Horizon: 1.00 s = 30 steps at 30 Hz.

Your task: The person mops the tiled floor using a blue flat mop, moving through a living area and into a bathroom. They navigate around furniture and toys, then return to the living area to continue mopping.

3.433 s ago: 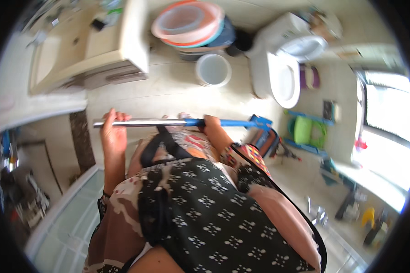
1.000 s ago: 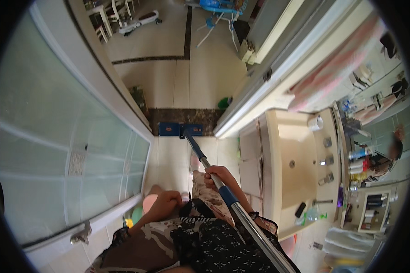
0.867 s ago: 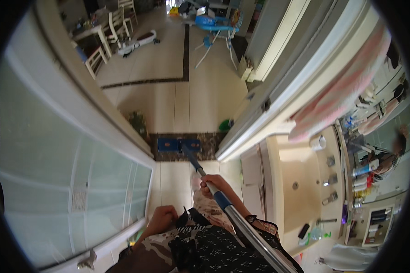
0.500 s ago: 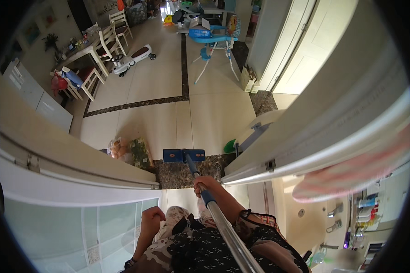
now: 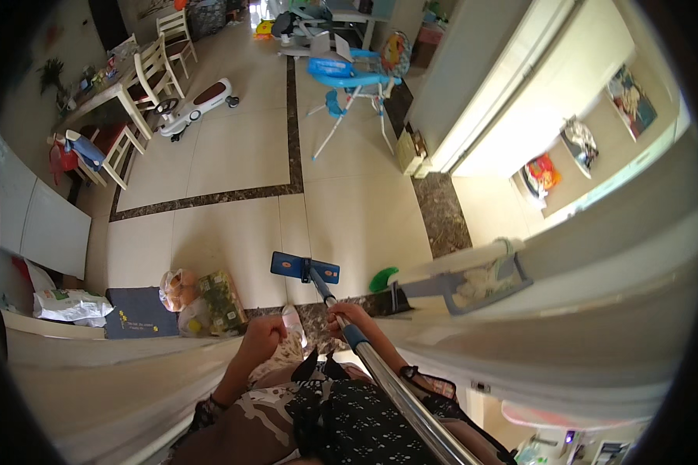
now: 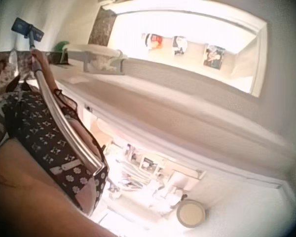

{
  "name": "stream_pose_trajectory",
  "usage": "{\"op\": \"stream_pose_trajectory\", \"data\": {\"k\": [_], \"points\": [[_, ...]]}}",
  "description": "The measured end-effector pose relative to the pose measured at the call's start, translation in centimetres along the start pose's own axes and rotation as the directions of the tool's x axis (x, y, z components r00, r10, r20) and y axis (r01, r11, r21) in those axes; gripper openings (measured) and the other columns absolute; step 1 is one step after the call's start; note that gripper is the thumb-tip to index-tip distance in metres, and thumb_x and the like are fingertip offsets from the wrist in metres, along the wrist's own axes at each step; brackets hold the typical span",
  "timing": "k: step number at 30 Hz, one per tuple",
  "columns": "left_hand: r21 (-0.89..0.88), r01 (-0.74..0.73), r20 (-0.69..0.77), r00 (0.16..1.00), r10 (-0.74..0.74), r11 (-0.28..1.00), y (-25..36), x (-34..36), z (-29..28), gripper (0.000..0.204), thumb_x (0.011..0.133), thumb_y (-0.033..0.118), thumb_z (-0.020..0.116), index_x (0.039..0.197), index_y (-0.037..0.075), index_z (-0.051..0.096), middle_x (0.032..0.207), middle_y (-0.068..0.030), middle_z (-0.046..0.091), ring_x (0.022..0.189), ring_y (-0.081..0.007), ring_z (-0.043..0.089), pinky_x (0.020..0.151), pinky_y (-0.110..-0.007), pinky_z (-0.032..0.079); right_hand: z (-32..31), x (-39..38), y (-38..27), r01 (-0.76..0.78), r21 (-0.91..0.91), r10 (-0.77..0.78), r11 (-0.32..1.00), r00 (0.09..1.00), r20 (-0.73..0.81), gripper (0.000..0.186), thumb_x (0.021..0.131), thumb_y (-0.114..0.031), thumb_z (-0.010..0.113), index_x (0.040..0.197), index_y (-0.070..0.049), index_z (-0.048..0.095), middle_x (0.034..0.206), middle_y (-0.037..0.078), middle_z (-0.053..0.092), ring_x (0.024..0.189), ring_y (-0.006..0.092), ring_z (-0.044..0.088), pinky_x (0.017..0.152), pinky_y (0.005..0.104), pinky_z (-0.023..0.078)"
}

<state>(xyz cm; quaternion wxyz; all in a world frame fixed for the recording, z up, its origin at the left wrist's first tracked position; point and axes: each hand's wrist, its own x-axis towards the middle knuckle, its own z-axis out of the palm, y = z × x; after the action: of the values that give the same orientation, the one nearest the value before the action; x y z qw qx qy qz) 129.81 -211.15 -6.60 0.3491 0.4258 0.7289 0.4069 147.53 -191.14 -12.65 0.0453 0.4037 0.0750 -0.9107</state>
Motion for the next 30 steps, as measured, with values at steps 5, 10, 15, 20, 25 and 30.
{"op": "stream_pose_trajectory", "data": {"k": [5,10,15,20,25,30], "points": [[0.018,-0.219,-0.017,0.976,0.219,0.976,3.9,13.8,-9.2,0.014,0.075,-0.003,0.049,0.071,0.001,0.061,0.068,-0.0184,0.062,0.068,-0.0362,0.063,0.062,-0.042,0.049,4.7,3.4,-7.3,0.017,0.104,-0.025,0.994,0.996,0.083,0.020,0.095,-0.019,0.053,0.080,-0.006,0.050,0.067,0.002,0.047,0.055,0.0117,0.046,0.045,0.0257,0.035],[-0.013,-0.199,0.060,0.978,0.199,0.980,3.5,20.1,-14.1,0.011,0.074,-0.001,0.052,0.072,0.002,0.062,0.068,-0.0177,0.062,0.065,-0.0344,0.063,0.059,-0.040,0.048,5.9,5.3,-13.4,0.158,0.130,-0.171,0.979,0.980,0.098,0.015,0.094,-0.017,0.054,0.088,-0.003,0.051,0.072,0.002,0.052,0.055,0.0115,0.047,0.048,0.0264,0.037],[-0.103,-0.082,0.097,0.991,0.092,0.991,-1.1,23.4,-15.3,0.014,0.078,-0.004,0.050,0.072,-0.001,0.063,0.066,-0.0153,0.063,0.061,-0.0217,0.061,0.057,-0.034,0.047,8.2,8.2,-21.8,0.134,0.149,-0.150,0.980,0.983,0.102,0.016,0.093,-0.015,0.054,0.088,0.000,0.051,0.072,0.006,0.055,0.055,0.0159,0.047,0.047,0.0295,0.038],[0.058,0.064,0.048,0.997,-0.067,0.996,-4.7,30.5,-19.0,0.012,0.077,0.002,0.055,0.075,0.002,0.067,0.070,-0.0176,0.065,0.066,-0.0316,0.065,0.063,-0.038,0.051,11.8,14.1,-32.9,0.076,0.073,-0.084,0.994,0.989,0.124,0.018,0.092,-0.015,0.051,0.077,-0.006,0.051,0.066,0.005,0.053,0.045,0.0140,0.038,0.041,0.0288,0.031],[-0.052,0.317,-0.236,0.918,-0.320,0.947,-4.4,38.6,-25.8,0.016,0.075,-0.001,0.050,0.074,0.000,0.066,0.064,-0.0158,0.065,0.063,-0.0259,0.067,0.059,-0.036,0.051,19.1,21.4,-43.2,0.040,-0.065,-0.050,0.997,0.985,-0.164,0.021,0.089,-0.018,0.052,0.072,-0.010,0.044,0.062,0.001,0.046,0.046,0.0133,0.036,0.043,0.0289,0.031],[-0.094,0.330,-0.328,0.881,-0.342,0.939,-4.7,44.8,-29.5,0.018,0.074,-0.003,0.048,0.075,-0.001,0.065,0.065,-0.0134,0.064,0.062,-0.0221,0.065,0.060,-0.034,0.050,24.9,26.8,-51.7,0.024,-0.177,-0.054,0.984,0.985,-0.165,0.019,0.088,-0.018,0.055,0.079,-0.012,0.040,0.064,0.001,0.045,0.048,0.0128,0.037,0.043,0.0289,0.032]]}}
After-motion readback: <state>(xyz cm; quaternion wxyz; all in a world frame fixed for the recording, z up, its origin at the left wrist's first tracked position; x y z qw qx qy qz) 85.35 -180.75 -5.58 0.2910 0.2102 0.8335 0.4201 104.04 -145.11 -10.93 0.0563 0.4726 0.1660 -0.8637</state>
